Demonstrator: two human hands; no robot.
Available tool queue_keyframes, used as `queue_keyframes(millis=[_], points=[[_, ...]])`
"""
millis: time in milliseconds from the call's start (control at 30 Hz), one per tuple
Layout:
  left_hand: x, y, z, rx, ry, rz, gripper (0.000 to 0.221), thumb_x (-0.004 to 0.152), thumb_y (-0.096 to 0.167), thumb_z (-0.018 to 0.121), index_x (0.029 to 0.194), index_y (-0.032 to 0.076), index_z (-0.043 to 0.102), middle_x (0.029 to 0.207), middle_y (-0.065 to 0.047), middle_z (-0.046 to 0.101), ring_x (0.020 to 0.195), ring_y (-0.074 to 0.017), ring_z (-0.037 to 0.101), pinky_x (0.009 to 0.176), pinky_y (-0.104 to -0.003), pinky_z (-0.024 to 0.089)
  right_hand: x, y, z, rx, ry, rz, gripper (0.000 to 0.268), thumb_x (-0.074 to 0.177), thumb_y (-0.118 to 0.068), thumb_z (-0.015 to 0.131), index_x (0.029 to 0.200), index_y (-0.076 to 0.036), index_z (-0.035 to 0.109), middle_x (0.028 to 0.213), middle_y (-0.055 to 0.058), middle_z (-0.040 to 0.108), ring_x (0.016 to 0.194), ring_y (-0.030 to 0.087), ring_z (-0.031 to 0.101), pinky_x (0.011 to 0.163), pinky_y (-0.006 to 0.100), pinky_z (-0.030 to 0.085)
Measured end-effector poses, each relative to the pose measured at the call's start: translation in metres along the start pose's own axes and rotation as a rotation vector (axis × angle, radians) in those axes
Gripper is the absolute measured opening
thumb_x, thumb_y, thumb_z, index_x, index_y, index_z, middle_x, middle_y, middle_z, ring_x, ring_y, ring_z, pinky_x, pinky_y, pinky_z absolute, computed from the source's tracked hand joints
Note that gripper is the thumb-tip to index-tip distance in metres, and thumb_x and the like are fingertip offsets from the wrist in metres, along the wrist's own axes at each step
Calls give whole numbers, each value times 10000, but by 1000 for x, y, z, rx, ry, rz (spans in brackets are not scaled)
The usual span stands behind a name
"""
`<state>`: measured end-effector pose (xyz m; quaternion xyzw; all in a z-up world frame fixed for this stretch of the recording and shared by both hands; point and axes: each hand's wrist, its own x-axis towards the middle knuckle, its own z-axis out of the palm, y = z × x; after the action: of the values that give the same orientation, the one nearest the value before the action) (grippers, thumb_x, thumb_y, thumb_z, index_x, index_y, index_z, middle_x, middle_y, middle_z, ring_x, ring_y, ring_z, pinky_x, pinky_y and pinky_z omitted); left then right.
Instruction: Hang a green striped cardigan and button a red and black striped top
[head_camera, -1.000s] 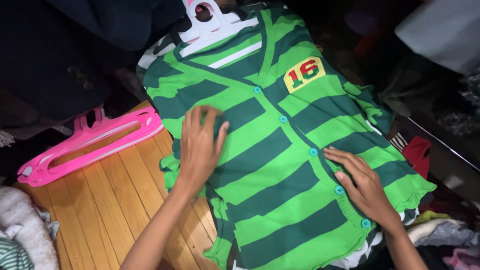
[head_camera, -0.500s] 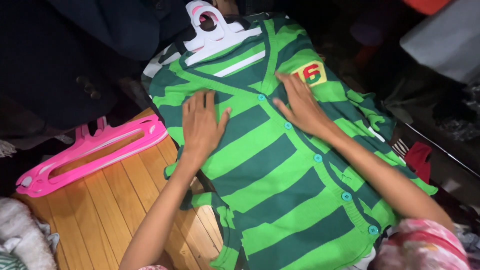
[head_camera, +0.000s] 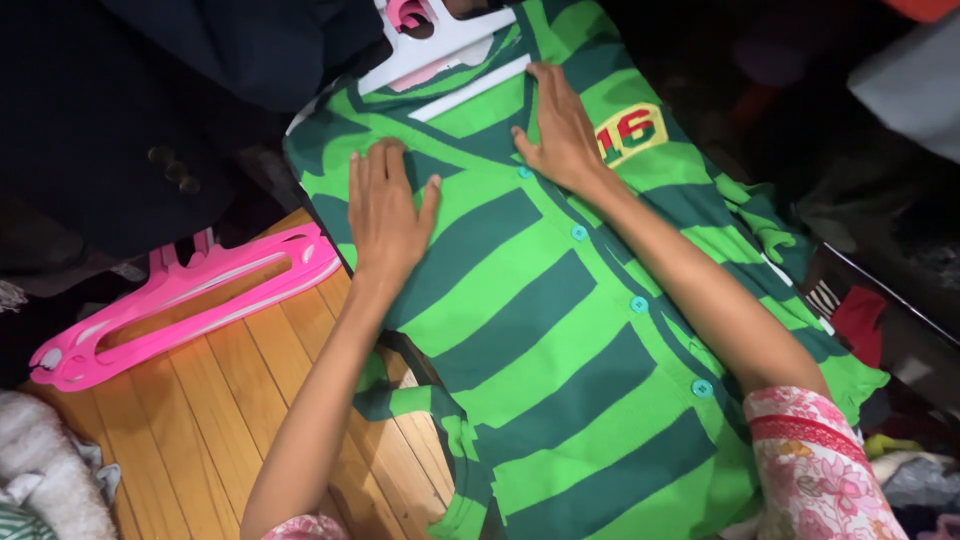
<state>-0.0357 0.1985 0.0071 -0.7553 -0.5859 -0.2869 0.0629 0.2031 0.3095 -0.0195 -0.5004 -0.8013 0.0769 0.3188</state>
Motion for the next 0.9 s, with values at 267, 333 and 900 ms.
queue_keyframes(millis=[267,333,900], points=[[24,-24,6,-17,99,33,277,995,180,670,1143,24,495,1109,-143,524,1077,-344,527,1199,-553,259,22,4,11,-83,-51,3,788,939,-168,771,1530,36,293,1570,232,298,1440,367,363,1207,488,354],[24,-26,3,-33,108,47,268,998,178,659,1128,26,481,1096,-147,514,1070,-349,515,1195,-556,266,20,10,17,-128,21,-80,749,922,-197,778,1493,49,359,1501,225,374,1368,351,445,1161,467,446],[-163,-15,-41,-220,62,66,260,979,282,664,1124,72,613,1066,-105,508,1051,-359,562,940,-526,445,-112,-111,-64,247,-306,-73,619,1032,-295,482,1544,26,342,1569,311,298,1485,500,251,1150,727,218]])
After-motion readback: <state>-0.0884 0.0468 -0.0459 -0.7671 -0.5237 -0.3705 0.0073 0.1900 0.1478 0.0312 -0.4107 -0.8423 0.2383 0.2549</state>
